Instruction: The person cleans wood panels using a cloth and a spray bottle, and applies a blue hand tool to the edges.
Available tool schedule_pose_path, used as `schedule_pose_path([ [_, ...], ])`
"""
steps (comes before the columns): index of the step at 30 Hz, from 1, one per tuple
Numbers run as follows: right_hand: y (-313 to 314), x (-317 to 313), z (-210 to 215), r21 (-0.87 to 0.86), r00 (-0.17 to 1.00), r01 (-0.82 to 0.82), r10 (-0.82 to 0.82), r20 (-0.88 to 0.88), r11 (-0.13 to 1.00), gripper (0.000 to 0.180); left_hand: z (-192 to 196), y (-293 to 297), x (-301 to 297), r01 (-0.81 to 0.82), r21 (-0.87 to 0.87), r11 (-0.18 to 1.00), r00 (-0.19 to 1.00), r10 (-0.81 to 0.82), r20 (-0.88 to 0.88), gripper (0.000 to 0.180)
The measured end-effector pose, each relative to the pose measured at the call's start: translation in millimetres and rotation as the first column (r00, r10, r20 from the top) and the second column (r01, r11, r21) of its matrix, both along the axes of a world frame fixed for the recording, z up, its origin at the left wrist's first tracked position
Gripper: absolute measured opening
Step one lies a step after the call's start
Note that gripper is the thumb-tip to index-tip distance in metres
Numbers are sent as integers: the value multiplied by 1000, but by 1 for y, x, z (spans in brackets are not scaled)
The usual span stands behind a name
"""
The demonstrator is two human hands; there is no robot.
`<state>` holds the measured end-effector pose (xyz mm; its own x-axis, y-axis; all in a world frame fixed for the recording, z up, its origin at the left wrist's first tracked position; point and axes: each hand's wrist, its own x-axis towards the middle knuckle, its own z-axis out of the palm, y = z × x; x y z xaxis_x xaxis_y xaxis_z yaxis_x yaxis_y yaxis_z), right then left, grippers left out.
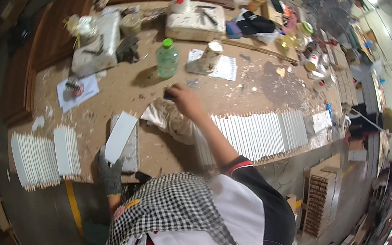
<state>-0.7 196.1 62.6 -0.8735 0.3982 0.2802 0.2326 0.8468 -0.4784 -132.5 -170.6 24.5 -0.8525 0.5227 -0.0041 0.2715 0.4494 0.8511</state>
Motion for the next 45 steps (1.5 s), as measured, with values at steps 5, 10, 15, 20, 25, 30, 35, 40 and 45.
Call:
schedule_pose_path([
  [5,134,63,-39,114,703,659,-663,259,743,27,-2,-9,1,42,-60,997,974,-54,-218,73],
  [10,130,67,-30,172,673,671,-690,266,721,22,-13,-9,-1,-28,-241,970,927,-65,-369,83],
  [15,-25,-3,-44,49,913,23,-41,406,999,53,27,1,12,-29,-220,975,873,-83,-481,79],
  [20,-60,-9,-54,166,887,-114,25,461,979,44,35,-3,15,-42,-188,981,993,20,-117,68],
  [25,-67,-39,39,-192,974,10,34,222,981,31,40,15,24,20,-167,986,1000,-23,-16,75],
  [30,-173,-52,25,41,793,-609,610,7,792,38,31,9,34,15,-294,956,985,-64,-159,78],
  [35,-128,-78,-46,-191,928,-368,372,-17,910,46,25,2,42,-10,-329,944,981,-55,-188,81],
  [40,-86,-103,14,-457,996,90,-77,47,885,31,29,1,40,2,-368,930,977,-81,-199,85],
  [45,-150,-93,56,218,719,-595,634,-285,773,25,67,11,50,83,-315,945,950,-171,-262,86],
])
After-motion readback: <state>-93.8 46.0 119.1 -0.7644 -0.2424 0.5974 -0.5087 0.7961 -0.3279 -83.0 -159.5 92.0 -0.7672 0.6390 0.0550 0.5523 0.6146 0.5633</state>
